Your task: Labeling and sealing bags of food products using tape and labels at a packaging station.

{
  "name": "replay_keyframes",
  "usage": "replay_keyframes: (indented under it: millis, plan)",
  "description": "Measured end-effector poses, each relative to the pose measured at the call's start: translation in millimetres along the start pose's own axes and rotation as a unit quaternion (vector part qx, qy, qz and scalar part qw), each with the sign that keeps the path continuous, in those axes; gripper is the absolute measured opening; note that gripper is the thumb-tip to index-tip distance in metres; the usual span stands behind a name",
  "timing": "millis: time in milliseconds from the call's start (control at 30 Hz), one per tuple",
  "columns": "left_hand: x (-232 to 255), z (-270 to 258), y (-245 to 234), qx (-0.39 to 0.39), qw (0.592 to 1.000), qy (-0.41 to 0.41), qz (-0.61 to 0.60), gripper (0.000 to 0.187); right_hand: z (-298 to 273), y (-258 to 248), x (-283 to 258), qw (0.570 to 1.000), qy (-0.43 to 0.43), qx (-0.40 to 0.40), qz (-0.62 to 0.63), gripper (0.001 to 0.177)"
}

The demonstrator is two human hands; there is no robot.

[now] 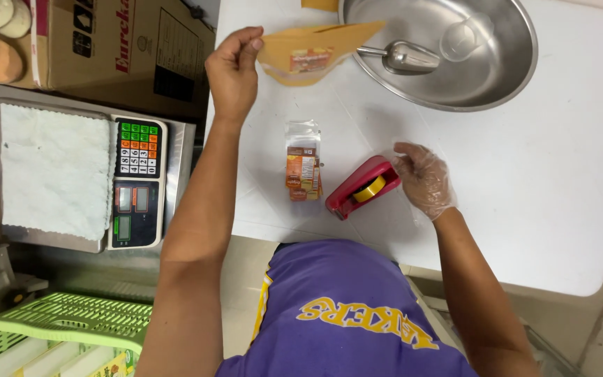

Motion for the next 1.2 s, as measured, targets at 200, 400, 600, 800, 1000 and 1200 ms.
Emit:
replay_keyframes:
  millis: [200, 400, 600, 800, 1000, 1200]
  plan:
    - [-64.7, -4.5, 1.0, -0.034, 0.986, 0.011, -0.163, 0.049, -74.9, -5.2, 78.4, 0.962, 0.266, 0.030, -0.053, 0.029]
    - [-117.1, -123.1, 3.5, 0.081, 0.978, -0.166, 0.096, 0.054, -144.3, 35.4, 118.4, 0.910, 0.380, 0.098, 0.132, 0.023]
    - [-115.5, -293.2, 103.1, -0.370, 0.856, -0.347, 0.099, 0.051, -154.2, 50.4, 90.7, 0.857, 0.440, 0.115, 0.243, 0.033]
    - [-83.0, -329.3, 127.8, -0.395, 0.797, -0.417, 0.185, 0.079, -181.3, 61.5, 104.5, 0.804, 0.478, 0.089, 0.341, 0.044]
    - [-56.3, -389.8, 195.9, -0.334, 0.837, -0.432, 0.033, 0.070, -221.5, 63.7, 134.0, 0.723, 0.473, 0.106, 0.492, 0.056]
    - [-87.7, -421.3, 212.3, -0.251, 0.827, -0.503, 0.013, 0.061, -236.1, 16.6, 130.8, 0.747, 0.476, 0.095, 0.454, 0.044]
Point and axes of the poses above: each hand's wrist, its own z-axis towards the middle knuckle, its own y-axis out of the palm, x = y × z, the point moved 5 cm from there along z, towards the middle knuckle, and after that the axes turned 7 degrees about -y, right-handed, at the moved point
